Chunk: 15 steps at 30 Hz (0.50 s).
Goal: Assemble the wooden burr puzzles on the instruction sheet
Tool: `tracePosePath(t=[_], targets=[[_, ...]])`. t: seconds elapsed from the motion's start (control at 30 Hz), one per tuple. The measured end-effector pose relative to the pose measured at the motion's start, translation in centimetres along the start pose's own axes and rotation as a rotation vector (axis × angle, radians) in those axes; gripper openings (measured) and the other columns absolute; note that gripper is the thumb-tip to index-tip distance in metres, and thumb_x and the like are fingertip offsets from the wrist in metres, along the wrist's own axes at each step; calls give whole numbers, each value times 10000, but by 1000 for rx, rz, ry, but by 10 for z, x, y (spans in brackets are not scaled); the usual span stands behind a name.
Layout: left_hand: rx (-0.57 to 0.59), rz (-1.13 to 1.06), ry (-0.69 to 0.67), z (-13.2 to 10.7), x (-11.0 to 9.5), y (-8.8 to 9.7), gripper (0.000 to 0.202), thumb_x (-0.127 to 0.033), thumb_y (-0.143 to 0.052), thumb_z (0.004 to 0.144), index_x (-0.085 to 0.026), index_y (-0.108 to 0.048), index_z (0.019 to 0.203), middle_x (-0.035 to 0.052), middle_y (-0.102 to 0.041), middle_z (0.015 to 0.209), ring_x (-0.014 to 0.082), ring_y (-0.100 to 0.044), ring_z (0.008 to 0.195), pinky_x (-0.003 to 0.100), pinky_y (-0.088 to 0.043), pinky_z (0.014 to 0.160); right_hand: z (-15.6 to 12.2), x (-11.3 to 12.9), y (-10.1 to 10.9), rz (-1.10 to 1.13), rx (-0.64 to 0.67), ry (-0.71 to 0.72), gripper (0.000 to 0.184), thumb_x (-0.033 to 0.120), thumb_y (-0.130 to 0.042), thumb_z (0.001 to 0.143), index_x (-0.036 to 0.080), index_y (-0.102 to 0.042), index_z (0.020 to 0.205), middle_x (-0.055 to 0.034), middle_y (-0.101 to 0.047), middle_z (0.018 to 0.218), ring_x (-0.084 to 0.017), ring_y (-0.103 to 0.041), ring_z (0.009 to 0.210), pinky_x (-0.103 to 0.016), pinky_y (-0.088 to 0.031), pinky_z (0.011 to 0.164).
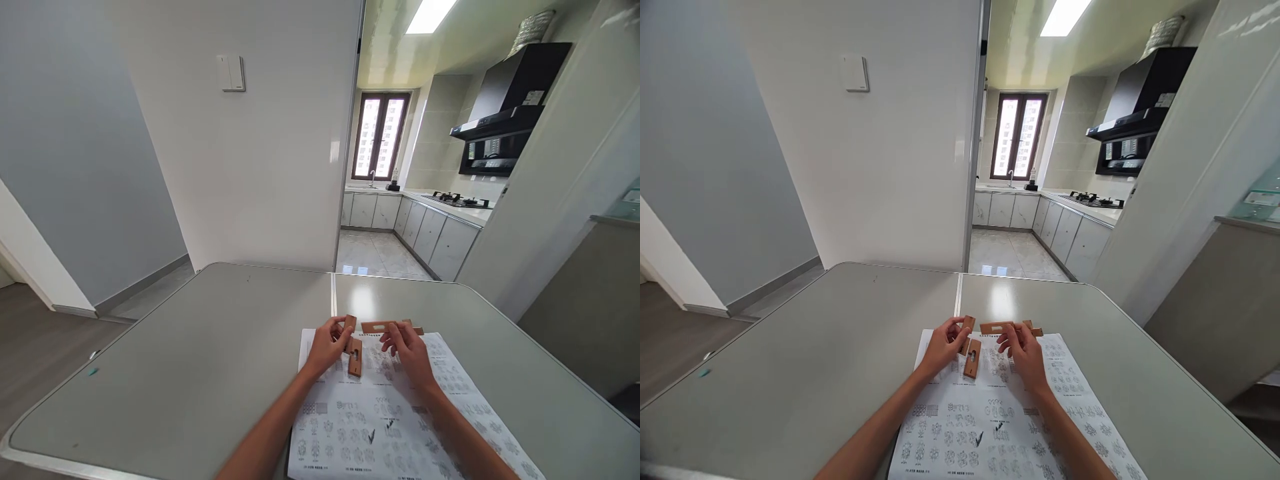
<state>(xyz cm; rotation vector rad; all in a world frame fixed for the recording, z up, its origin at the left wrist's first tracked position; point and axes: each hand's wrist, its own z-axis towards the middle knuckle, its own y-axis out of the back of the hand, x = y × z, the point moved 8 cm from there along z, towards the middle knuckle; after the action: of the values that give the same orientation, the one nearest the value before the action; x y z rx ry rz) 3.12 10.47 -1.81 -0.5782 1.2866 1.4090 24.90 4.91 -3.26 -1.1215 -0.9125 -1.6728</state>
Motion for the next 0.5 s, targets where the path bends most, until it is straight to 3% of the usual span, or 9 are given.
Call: tracePosePath(t=[0.17,0.4,0.5], targets=[[-75,163,16,2,8,12,472,-536,-510,968,-192,-635,1266,-14,-645,700,179,-616,640,280,-433,620,1,-14,-9,64,70,-70,458,621,-469,1001,248,-566,754,10,-565,589,-179,-514,483,-297,-434,457],[23,388,0,-4,1,4,455,-380,-540,934,-202,-590,1350,-33,-643,640,187,-608,589,275,-384,592,-2,-23,-17,-231,132,-48,536,678,-428,989,253,-476,665,30,-475,543,-180,-448,519,-290,-353,508],[77,454,-19,-6,-2,0,398,-341,-539,927,-211,-626,1294,-20,-675,658,193,-637,617,273,-396,602,-3,-22,-21,-291,153,-31,562,692,-383,995,251,-421,650,28,-465,551,-176,-426,532,-293,-321,525]])
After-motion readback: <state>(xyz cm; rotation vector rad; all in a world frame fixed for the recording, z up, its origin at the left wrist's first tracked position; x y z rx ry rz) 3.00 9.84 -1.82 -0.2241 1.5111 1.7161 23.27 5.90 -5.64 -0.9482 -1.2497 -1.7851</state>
